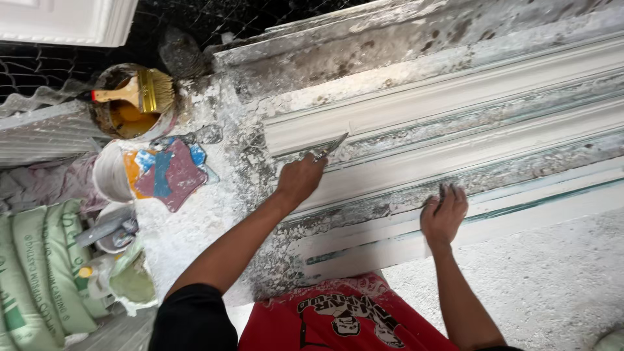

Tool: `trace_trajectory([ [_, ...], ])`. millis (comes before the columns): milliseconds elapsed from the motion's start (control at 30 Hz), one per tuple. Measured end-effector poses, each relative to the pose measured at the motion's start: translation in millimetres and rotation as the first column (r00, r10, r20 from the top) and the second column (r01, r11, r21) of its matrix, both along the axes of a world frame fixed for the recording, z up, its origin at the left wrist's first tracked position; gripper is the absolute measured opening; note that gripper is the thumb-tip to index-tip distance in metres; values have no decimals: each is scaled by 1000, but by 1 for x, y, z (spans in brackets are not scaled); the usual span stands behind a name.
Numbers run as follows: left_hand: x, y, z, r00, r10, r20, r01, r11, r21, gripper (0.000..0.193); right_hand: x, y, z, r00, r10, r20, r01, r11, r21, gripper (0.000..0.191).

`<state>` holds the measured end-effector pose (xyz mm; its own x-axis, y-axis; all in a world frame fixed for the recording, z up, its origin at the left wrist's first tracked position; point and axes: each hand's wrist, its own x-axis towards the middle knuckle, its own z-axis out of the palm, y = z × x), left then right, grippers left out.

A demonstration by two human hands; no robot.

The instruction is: The person uses a small knife to scrape excess plaster off decorative cornice moldings, running the blade along the grooves of each piece and brushing loosened debris away while steadying the molding with the other hand.

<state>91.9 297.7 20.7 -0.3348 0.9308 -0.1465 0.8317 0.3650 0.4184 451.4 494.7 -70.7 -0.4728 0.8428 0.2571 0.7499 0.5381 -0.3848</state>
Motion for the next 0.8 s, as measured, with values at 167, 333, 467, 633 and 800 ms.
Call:
trace_trajectory([
  [167,-11,15,0,999,-31,22,29,997,73,26,0,-1,5,1000,-2,13,2,1000,-25,42],
  [333,-33,32,21,985,-39,168,89,951,-297,28,0,-1,7,999,-8,38,9,1000,-28,40],
  [467,-41,46,39,984,-132,116,131,991,20,25,1,-1,7,999,5,41,-5,1000,-14,39],
  [633,-44,52,48,982,-190,16,190,977,-95,23,1,8,13,998,12,55,-11,1000,-16,43],
  [800,-45,55,41,976,-216,-11,214,971,-109,23,-4,34,16,994,-8,107,13,999,-48,50],
])
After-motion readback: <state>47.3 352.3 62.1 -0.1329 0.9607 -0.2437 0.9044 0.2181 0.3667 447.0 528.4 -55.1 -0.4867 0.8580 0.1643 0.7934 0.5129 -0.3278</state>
